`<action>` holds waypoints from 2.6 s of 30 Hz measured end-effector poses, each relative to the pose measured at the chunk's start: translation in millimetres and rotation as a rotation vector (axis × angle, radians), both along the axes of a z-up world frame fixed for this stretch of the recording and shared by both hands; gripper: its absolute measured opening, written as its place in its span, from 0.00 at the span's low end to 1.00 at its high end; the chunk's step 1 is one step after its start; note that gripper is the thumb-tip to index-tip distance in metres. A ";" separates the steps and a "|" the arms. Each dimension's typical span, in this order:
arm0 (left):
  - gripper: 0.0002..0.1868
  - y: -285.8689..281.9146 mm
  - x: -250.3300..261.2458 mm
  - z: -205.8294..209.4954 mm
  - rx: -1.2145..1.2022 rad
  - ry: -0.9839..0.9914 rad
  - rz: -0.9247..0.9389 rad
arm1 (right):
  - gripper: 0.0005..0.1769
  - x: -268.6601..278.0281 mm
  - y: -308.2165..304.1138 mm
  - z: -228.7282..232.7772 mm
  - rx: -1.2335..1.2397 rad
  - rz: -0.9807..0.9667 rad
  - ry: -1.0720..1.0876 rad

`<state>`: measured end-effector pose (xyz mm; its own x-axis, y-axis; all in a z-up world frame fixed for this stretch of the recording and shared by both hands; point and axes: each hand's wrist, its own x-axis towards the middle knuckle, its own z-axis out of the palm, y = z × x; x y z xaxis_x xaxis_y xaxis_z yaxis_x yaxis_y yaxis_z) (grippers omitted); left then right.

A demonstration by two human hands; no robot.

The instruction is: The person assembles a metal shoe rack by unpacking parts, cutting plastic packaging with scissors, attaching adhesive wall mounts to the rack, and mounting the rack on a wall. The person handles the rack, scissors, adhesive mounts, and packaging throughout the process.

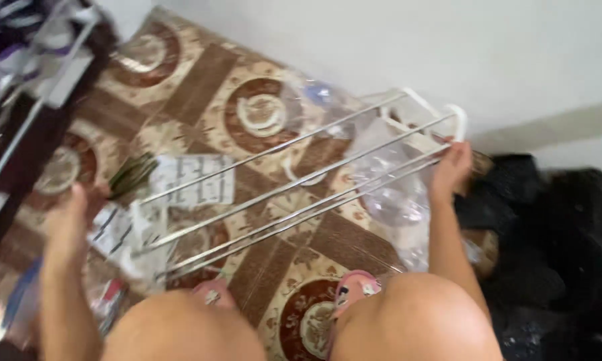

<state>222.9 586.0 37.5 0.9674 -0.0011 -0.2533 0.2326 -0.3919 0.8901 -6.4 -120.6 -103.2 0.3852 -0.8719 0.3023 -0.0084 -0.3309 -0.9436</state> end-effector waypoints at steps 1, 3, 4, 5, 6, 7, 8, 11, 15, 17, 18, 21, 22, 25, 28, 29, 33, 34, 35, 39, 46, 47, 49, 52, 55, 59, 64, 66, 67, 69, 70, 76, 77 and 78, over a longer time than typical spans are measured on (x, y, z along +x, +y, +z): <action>0.33 0.7 -26.4 2.0 0.003 -0.002 0.029 | 0.13 3.2 1.3 5.5 0.003 0.029 -0.002; 0.39 -4.7 -62.4 6.2 -0.131 0.093 0.001 | 0.14 15.0 2.0 20.0 -0.131 -0.043 0.159; 0.39 -1.5 -60.1 -27.5 -0.136 0.088 0.017 | 0.14 18.7 4.5 33.7 -0.136 -0.027 0.154; 0.38 1.2 -57.8 -61.3 -0.427 0.082 -0.005 | 0.15 22.0 6.7 47.2 -0.119 -0.013 0.194; 0.38 4.8 -54.1 -94.1 -0.714 0.073 -0.032 | 0.15 24.8 10.2 59.3 -0.098 0.000 0.237; 0.38 -4.0 -52.9 -76.1 -0.714 0.065 -0.020 | 0.15 29.3 17.4 69.0 -0.100 0.014 0.233; 0.37 -15.4 -48.9 -58.7 -0.630 -0.113 -0.029 | 0.13 33.0 22.6 80.3 -0.104 0.014 0.229; 0.36 -49.9 -40.8 7.0 -0.606 -0.194 -0.021 | 0.07 38.8 35.8 137.1 -0.324 -0.043 0.300; 0.37 -63.5 -44.0 35.5 -0.411 -0.271 -0.183 | 0.05 37.3 -11.8 130.9 -0.635 -0.155 0.423; 0.33 -65.9 -53.2 44.5 -0.466 -0.240 -0.179 | 0.07 49.4 -41.2 124.4 -0.566 -0.127 0.415; 0.30 -65.7 -62.5 47.0 -0.501 -0.207 -0.156 | 0.09 49.2 -55.4 115.5 -0.486 -0.073 0.403; 0.21 -39.2 -62.7 19.4 -0.621 -0.179 -0.034 | 0.21 104.0 -67.6 135.7 -0.524 0.015 0.831; 0.21 -33.9 -63.1 24.6 -0.631 -0.182 -0.049 | 0.21 123.9 -56.1 154.5 -0.526 -0.003 0.828; 0.15 -19.0 -76.6 54.5 -0.395 -0.044 0.234 | 0.23 189.3 -21.0 194.8 -0.556 0.247 0.843; 0.18 -22.6 -104.9 90.1 -0.379 0.109 0.455 | 0.21 257.5 6.9 203.1 -0.531 0.342 0.823; 0.17 -18.1 -112.0 87.1 -0.397 0.029 0.460 | 0.20 270.4 23.1 206.0 -0.479 0.345 0.762; 0.16 9.7 -130.2 1.6 -0.479 -0.413 0.416 | 0.17 311.8 86.0 211.3 -0.075 0.303 0.522; 0.16 6.9 -133.2 1.8 -0.479 -0.417 0.424 | 0.17 320.4 81.2 190.9 -0.078 0.311 0.520; 0.15 3.7 -135.9 1.6 -0.495 -0.419 0.443 | 0.16 329.4 76.2 170.3 0.071 0.282 0.308; 0.14 -0.8 -150.1 -43.3 -0.420 -0.420 0.499 | 0.13 351.5 42.3 119.9 0.573 0.222 -0.325; 0.14 -17.7 -164.2 -61.9 -0.465 -0.372 0.582 | 0.23 344.0 121.1 173.1 1.008 0.181 -0.226; 0.14 -21.9 -167.2 -62.5 -0.484 -0.369 0.600 | 0.27 344.9 116.7 168.1 1.041 0.282 -0.201; 0.14 -17.2 -171.6 -76.5 -0.497 -0.365 0.624 | 0.32 349.9 110.5 155.9 1.077 0.385 -0.170; 0.17 -13.0 -176.0 -95.8 -0.437 -0.312 0.593 | 0.31 354.7 95.9 146.5 1.092 0.519 -0.222; 0.19 -8.7 -181.8 -97.4 -0.312 -0.222 0.639 | 0.28 352.8 102.0 143.6 1.097 0.531 -0.243; 0.18 -9.2 -186.7 -126.2 -0.348 -0.285 0.638 | 0.25 355.5 93.8 151.7 1.084 0.506 -0.240; 0.18 -13.5 -192.2 -106.9 -0.323 -0.266 0.644 | 0.24 359.1 91.7 146.9 1.092 0.479 -0.233; 0.17 -25.1 -191.8 -73.4 -0.363 -0.198 0.660 | 0.24 359.9 86.2 140.5 1.103 0.492 -0.236; 0.17 -32.4 -187.7 -56.1 -0.359 -0.199 0.664 | 0.24 359.6 89.3 148.1 1.107 0.495 -0.234; 0.15 -41.1 -183.4 -21.6 -0.353 -0.396 0.600 | 0.23 352.3 99.4 157.7 1.088 0.491 -0.236; 0.15 -41.0 -179.3 -6.7 -0.354 -0.397 0.600 | 0.23 354.5 94.6 157.4 1.087 0.493 -0.236; 0.11 -16.2 -150.2 31.8 -0.400 -0.351 0.516 | 0.18 338.5 74.8 159.6 0.952 0.450 -0.135; 0.10 -7.9 -144.7 23.8 -0.395 -0.353 0.493 | 0.18 327.0 79.2 174.0 0.953 0.454 -0.064; 0.09 2.9 -139.7 15.7 -0.387 -0.354 0.472 | 0.19 315.7 86.5 186.2 0.957 0.459 0.009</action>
<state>83.1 589.0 53.2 0.9108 0.4127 0.0106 -0.0296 0.0397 0.9988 309.3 -34.1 83.0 0.7365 -0.5159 -0.4376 -0.0798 0.5761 -0.8135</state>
